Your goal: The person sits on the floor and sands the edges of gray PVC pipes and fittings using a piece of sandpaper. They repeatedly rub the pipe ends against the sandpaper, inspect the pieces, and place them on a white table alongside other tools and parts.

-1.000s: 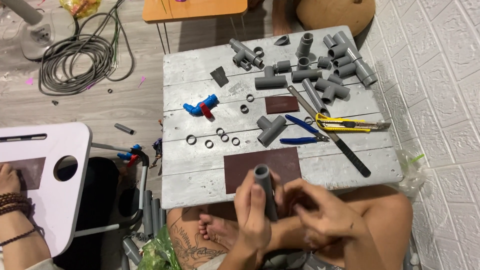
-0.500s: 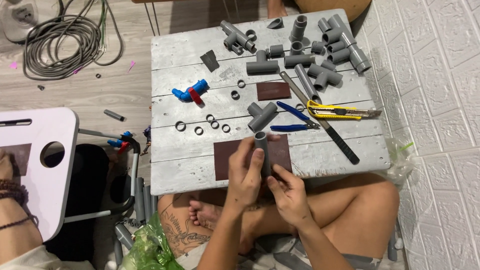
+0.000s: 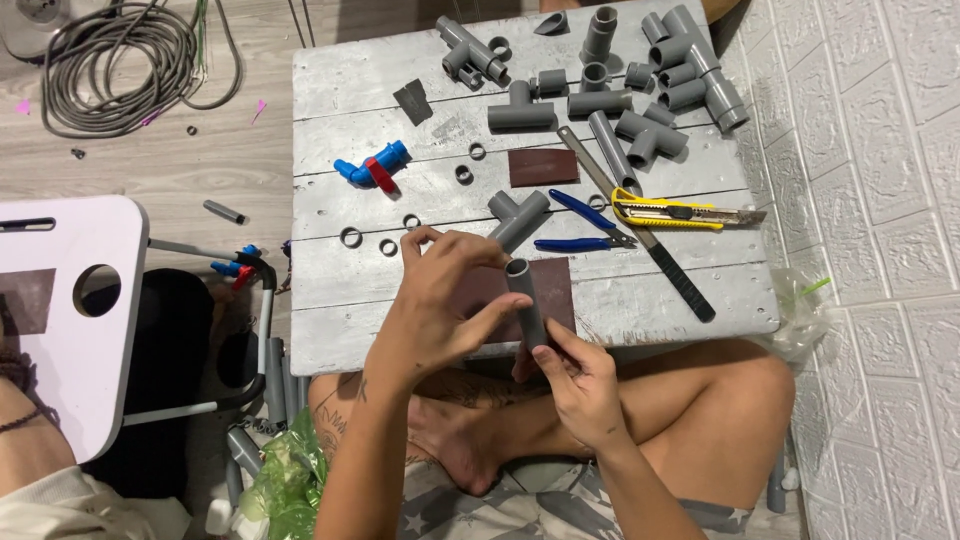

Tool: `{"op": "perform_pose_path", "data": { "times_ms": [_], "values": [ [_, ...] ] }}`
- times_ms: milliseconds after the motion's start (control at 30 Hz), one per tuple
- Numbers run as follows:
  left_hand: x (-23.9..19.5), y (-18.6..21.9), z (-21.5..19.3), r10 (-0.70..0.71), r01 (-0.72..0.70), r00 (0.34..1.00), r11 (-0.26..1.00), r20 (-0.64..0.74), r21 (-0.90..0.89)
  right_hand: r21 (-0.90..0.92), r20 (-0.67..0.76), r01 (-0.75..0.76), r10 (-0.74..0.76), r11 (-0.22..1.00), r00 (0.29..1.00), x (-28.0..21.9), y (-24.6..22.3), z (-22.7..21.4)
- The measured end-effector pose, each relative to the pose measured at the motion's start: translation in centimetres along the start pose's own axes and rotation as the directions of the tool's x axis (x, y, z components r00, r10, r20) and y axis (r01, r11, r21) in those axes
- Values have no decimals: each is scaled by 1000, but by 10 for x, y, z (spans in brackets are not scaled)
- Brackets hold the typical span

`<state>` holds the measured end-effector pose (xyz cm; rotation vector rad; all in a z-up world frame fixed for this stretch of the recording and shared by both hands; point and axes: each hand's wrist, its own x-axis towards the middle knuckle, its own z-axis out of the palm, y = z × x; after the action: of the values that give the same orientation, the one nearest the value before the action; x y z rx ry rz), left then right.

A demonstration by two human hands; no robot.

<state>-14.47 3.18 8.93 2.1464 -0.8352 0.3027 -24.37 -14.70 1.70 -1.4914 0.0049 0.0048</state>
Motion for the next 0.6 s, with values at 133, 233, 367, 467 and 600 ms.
{"op": "perform_pose_path", "data": {
  "times_ms": [133,233,367,467,600],
  "values": [
    [-2,-4,4,-64,66,998,992,23,-104,-29,-6,4,-4,1000,1000,0,3,-5],
    [1,-3,7,9,-9,1000,998,-10,-65,-19,-27,18,-19,1000,999,-1,8,-8],
    [2,-1,14,59,-64,996,995,-68,-75,3,-34,28,-28,1000,999,-1,8,-8],
    [-4,-5,25,4,-18,992,994,-123,-110,213,-119,49,-24,976,993,-6,34,-7],
    [-15,6,52,-238,145,934,933,-265,-329,676,-343,221,35,703,939,-1,37,0]
  ]
}}
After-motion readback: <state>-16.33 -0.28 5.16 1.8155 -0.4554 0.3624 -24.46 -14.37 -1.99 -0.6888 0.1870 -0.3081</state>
